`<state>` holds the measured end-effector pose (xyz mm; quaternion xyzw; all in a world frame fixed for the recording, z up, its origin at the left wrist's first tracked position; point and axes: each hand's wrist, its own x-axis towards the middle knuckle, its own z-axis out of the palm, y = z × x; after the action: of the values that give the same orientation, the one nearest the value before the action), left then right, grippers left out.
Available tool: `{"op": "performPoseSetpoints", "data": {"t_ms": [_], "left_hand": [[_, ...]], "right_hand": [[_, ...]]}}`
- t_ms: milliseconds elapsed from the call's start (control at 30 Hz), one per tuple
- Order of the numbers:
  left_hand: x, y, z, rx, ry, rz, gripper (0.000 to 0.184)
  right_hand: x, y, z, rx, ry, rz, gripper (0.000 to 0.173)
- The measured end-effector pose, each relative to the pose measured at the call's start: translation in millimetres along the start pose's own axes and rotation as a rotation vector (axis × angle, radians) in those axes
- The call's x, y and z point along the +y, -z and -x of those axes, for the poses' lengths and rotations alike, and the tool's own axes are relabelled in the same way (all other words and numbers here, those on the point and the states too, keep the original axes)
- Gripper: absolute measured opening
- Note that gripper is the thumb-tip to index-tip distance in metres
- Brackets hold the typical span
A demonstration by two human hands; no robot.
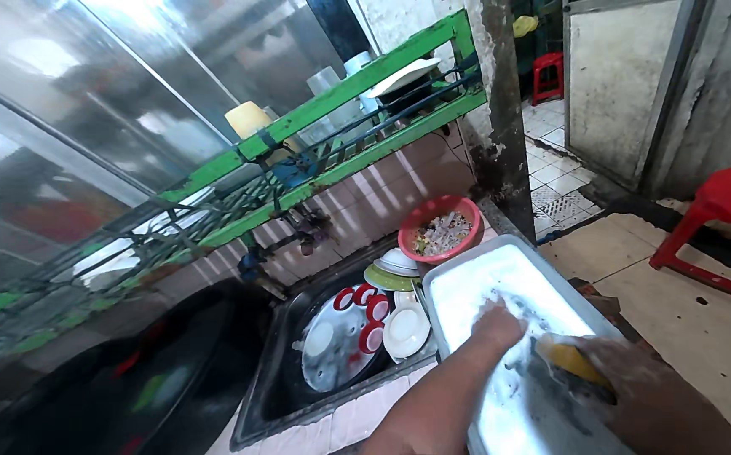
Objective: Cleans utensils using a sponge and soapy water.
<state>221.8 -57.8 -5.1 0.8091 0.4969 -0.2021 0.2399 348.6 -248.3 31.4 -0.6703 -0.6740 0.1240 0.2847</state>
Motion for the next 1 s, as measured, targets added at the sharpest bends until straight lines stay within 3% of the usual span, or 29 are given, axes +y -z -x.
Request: {"op": "performPoseSetpoints", "data": {"t_ms": [100, 300, 433, 567, 633, 733, 867, 1000], "left_hand": [[21, 5, 9, -0.091, -0.058, -0.101, 0.043], [34, -3, 37, -0.07, -0.141, 0.048, 0.051], [24, -2, 33, -0.046, -0.045, 0.013, 0.059], [5, -5, -2, 0.095, 0.104, 0.205, 0.086], [11, -3, 1, 0.056, 0.09, 0.171, 0.077], [26, -9, 21, -0.03, -0.058, 0.034, 0.05], [29, -15, 28, -0.022, -0.085, 0.102, 0.064], [15, -8, 11, 0.083, 0.09, 0.244, 0.065]], "right_hand": [[-2, 2, 1, 0.021, 0.001, -0.02, 0.056], [-2, 4, 0, 0.008, -0.002, -0.044, 0.059], [0, 3, 1, -0.007, 0.007, -0.034, 0.059], [-1, 3, 0, -0.031, -0.025, -0.025, 0.056], [-1, 3, 0, -0.028, -0.027, -0.02, 0.057], [-1, 2, 0, -0.013, -0.026, -0.02, 0.059], [1, 0, 0, -0.013, -0.022, -0.009, 0.061], [-2, 6, -3, -0.096, -0.045, -0.012, 0.062]]}}
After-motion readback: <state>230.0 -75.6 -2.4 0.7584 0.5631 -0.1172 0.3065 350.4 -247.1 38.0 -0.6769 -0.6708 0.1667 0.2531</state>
